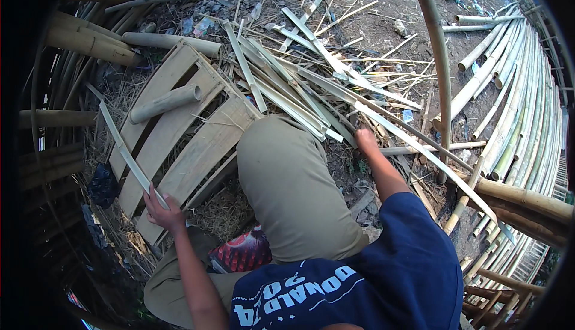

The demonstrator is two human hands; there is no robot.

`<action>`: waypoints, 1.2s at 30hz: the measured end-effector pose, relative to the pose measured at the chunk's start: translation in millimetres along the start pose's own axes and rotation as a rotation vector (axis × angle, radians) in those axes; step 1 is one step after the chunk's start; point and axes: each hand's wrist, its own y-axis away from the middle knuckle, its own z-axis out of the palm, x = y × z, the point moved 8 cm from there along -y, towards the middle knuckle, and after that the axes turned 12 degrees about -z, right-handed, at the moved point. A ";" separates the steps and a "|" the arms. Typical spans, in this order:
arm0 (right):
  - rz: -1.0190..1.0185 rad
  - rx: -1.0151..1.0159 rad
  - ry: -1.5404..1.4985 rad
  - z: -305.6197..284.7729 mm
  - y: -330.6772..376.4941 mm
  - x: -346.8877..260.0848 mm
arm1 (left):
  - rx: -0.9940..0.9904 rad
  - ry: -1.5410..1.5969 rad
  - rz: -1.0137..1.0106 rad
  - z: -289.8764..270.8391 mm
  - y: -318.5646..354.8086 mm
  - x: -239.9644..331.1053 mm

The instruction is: The person is assembling a bamboo structure by hand. They position thin bamboo strips across a wooden frame, secure the pieces together using wire, and use a large rock to press down on the joints.

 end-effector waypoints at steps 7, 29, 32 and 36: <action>-0.243 -0.075 -0.281 -62.4 26.6 -31.8 | -0.002 0.010 -0.005 -2.2 -0.1 -2.8; -0.455 0.177 -0.788 -377.0 98.9 -115.3 | -0.013 0.079 -0.017 -6.7 1.6 3.4; -0.725 0.387 -0.479 -463.5 99.8 -190.8 | 0.003 0.093 -0.043 -9.7 1.4 0.6; -1.022 0.530 -0.256 -528.0 94.9 -319.1 | -0.015 0.257 -0.063 -16.8 0.2 -2.0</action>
